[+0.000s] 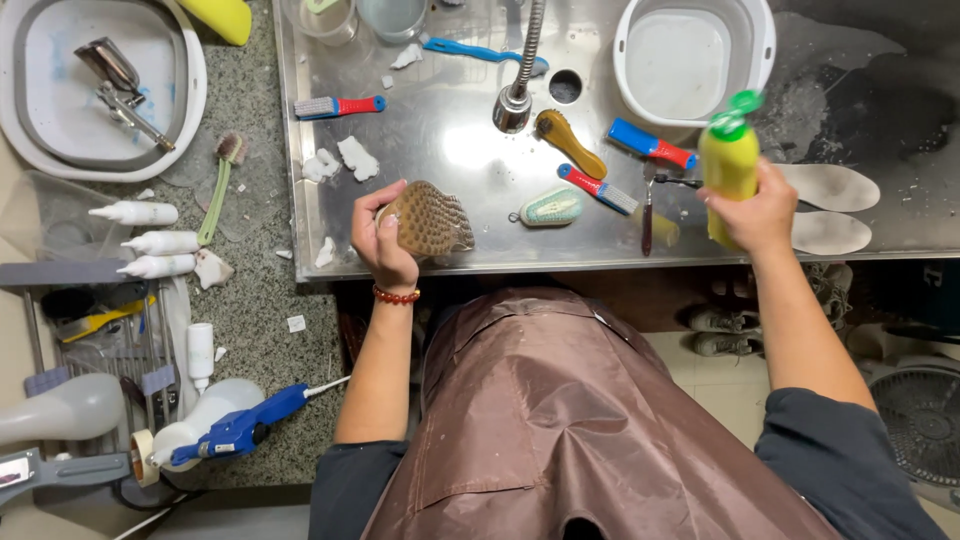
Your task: Cleaning a white sneaker using a brush, water, and detergent at a sink.
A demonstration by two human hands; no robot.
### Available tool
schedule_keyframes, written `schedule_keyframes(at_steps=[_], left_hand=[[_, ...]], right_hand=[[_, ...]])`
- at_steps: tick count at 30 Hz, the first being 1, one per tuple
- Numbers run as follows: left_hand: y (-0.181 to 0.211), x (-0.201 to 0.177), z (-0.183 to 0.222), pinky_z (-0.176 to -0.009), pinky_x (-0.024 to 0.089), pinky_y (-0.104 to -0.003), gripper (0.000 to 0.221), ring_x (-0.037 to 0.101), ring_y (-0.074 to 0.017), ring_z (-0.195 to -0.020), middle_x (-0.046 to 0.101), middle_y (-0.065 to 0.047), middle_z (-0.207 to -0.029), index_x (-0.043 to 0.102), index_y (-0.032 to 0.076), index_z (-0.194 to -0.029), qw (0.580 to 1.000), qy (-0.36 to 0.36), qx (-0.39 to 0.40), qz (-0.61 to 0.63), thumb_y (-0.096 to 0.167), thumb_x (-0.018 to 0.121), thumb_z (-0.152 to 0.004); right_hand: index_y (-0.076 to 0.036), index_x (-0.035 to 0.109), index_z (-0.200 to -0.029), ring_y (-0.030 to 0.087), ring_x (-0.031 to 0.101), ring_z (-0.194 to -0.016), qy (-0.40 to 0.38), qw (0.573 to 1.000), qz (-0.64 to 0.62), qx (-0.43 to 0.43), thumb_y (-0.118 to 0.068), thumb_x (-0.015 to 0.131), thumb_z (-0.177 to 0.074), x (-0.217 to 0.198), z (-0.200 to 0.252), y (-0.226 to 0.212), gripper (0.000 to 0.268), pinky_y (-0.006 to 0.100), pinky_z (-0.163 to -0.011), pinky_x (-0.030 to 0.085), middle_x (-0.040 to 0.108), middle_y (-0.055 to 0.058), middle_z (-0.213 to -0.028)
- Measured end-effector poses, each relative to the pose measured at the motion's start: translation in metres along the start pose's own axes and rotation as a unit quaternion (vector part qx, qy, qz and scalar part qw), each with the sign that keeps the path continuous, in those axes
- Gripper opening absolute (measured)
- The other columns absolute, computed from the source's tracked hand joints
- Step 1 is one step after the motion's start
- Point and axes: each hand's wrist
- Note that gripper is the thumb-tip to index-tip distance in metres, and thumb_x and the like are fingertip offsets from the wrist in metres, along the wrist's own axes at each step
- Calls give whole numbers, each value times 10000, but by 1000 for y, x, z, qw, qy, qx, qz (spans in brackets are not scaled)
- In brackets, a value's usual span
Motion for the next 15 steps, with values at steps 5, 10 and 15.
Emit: schedule_keyframes(at_steps=[5,10,15], left_hand=[[-5,-1,2,-1094,510,-421,442,656,-313,-1159,683,-261,-1221,595,-93,-1130,999,-12,28,20,254,464,-890],[0,-1,3,-1074,511,-405,493,655,-297,-1145,684,-248,-1217,613,-105,-1174,1000,3,4,-10,283,463,-908],[4,1,-1,-1056,506,-387,501,660,-284,-1148,697,-233,-1221,646,-113,-1184,1000,-6,-3,-30,279,452,-938]], right_hand=[[15,568,-1353,242,697,-1167,250,930,-260,67,26,906,-884,-11,-40,71,578,372,-1052,572,688,99,-1279],[20,526,-1368,240,695,-1211,311,874,-361,93,58,944,-847,25,-83,164,670,359,-1082,571,666,115,-1318],[17,524,-1376,245,706,-1229,341,870,-346,86,73,936,-829,41,-101,218,686,360,-1101,577,664,121,-1345]])
Point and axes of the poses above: each hand's wrist, its own z-axis away from the middle knuckle, its own x-axis out of the palm, y = z × x
